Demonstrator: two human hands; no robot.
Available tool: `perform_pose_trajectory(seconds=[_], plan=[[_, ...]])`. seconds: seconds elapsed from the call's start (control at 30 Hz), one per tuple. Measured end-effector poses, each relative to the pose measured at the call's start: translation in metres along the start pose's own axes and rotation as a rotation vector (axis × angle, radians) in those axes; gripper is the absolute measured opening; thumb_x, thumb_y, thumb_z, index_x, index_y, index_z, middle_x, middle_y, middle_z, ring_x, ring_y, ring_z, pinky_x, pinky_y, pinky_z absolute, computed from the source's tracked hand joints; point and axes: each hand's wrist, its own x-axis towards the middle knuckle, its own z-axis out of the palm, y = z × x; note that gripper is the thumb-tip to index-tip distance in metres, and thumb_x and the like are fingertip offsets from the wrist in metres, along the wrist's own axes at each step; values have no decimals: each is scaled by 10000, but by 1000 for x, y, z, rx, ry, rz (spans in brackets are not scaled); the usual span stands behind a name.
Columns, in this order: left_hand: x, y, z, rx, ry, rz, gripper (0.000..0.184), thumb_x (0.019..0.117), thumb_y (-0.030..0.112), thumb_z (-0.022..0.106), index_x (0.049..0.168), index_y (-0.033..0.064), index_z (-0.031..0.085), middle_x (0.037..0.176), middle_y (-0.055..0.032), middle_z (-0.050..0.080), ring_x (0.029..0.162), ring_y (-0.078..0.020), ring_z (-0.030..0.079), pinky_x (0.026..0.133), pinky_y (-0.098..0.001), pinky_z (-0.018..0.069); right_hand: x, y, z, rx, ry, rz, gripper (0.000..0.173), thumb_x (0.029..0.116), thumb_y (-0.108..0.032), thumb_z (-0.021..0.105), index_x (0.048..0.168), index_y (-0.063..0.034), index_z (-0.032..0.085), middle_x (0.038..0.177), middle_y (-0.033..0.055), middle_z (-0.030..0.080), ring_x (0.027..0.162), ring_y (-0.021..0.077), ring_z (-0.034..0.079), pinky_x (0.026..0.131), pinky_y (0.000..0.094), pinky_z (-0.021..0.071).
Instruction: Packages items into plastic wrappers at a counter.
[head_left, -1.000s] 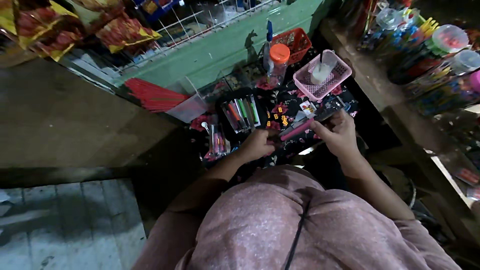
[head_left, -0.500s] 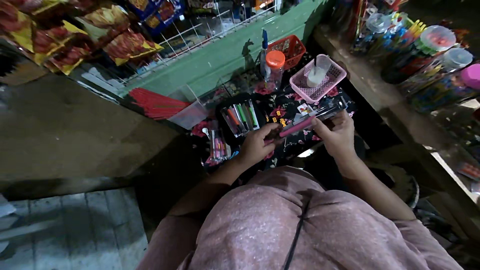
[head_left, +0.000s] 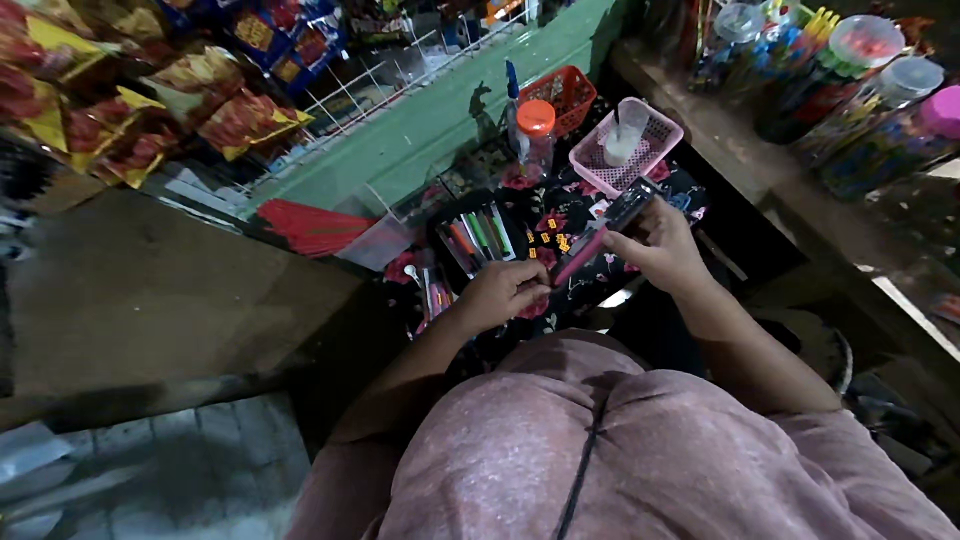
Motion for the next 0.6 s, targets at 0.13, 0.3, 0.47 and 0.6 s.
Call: perform_pose_trajectory(seconds=[0.13,0.3,0.47,0.6], plan=[[3,-2,-2,-35,23,-11,120,935,115,692,921,0,721,1034,-141,688,949,-171,668,859,-314,558,4,-4,-3,-31,-102,10,368,886,-88,685,1206,33,549,990,-55,686,867,-56,662,806,155,577],[11,-20,-4,-184,46,23,115,896,107,714,897,-7,727,1225,-162,642,1171,-138,604,1008,-276,498,17,-12,-14,-63,-236,52,395,870,-79,670,1218,55,538,1020,-14,667,900,-45,643,840,158,552],[19,-24,-2,-98,37,77,151,894,215,736,873,66,750,1272,-162,586,1237,-191,528,1064,-328,437,30,-12,-4,-101,-153,89,488,899,-126,690,1313,54,507,1052,36,674,887,5,664,822,200,576],[23,-26,8,-11,101,69,144,897,203,728,886,62,758,1245,-180,590,1199,-262,536,1050,-395,435,34,-13,4,-181,-125,108,564,896,-153,706,1364,39,457,1044,48,686,882,15,677,816,208,577]])
